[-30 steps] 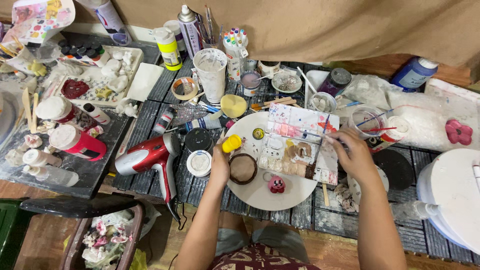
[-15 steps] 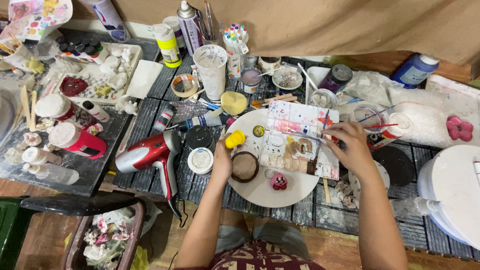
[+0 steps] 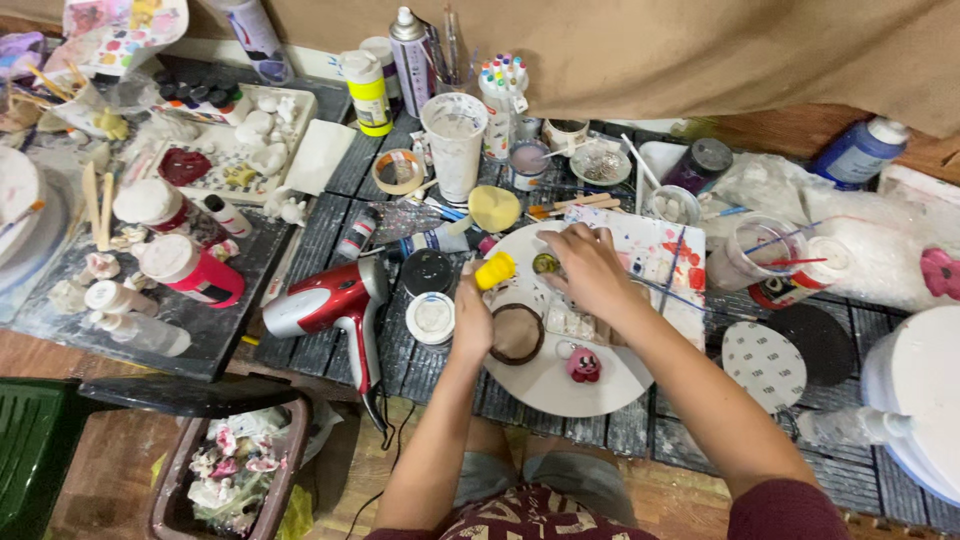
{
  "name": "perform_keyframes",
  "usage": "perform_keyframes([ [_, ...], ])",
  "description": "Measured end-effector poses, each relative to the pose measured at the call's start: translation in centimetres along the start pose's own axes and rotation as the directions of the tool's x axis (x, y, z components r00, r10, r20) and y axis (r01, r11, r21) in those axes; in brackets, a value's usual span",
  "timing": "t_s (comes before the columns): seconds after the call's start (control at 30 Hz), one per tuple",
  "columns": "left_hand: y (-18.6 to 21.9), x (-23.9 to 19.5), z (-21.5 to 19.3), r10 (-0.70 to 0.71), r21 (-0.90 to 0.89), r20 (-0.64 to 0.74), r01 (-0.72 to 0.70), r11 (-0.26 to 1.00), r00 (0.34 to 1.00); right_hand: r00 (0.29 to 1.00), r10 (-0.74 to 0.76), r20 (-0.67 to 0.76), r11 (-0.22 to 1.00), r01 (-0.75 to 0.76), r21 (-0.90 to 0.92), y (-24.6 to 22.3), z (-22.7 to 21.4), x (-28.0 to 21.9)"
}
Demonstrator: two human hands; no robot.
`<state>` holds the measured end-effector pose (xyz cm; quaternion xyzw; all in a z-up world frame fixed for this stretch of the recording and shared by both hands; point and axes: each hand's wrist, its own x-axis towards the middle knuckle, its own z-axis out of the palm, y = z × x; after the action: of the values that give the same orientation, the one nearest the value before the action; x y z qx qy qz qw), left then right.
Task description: The person paints a small pink figurine using a brush and red paint, then uses a hairdryer to dry it. They also mix red paint on a palette and apply brown paint to a round clay object.
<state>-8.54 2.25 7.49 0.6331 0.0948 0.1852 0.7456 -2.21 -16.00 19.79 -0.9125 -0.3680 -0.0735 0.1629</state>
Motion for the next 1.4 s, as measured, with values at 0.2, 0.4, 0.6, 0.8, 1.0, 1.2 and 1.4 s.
perform_keyframes([
  [0.2,3.3,-1.2,0.2,-0.057,-0.067,0.064,0.061,0.996,0.996,0.993,-0.057,-0.101,0.965,0.08,0.248,-0.9,-1.3,0.3],
  [0.4,7.1,-2.0,0.9,0.178,0.291,0.069,-0.19,0.938,0.982,0.995,-0.065,-0.077,0.847,0.096,0.522,-2.2,-4.1,-1.1],
  [0.6,10.4,-2.8,1.7,0.312,0.505,0.091,-0.314,0.804,0.946,0.996,-0.084,-0.034,0.779,0.087,0.621,-1.8,-5.7,-1.2],
  [0.8,11.0,-2.8,2.4,0.411,0.62,0.102,-0.381,0.686,0.906,0.971,-0.126,-0.202,0.859,0.209,0.467,-2.0,-5.9,-2.4],
  [1.0,10.3,-2.4,3.0,0.18,0.525,0.123,-0.218,0.823,0.976,0.855,-0.402,-0.327,0.84,0.487,0.239,-1.3,-7.1,-2.9],
  [1.2,11.4,-2.4,3.1,-0.096,0.347,0.299,-0.015,0.938,0.949,0.836,-0.462,-0.297,0.844,0.517,0.142,-1.2,-7.5,-3.9],
  [1.4,12.2,-3.9,4.9,0.037,0.56,0.164,-0.124,0.819,0.986,0.953,-0.265,-0.15,0.962,0.272,0.028,0.8,-5.9,-3.7],
])
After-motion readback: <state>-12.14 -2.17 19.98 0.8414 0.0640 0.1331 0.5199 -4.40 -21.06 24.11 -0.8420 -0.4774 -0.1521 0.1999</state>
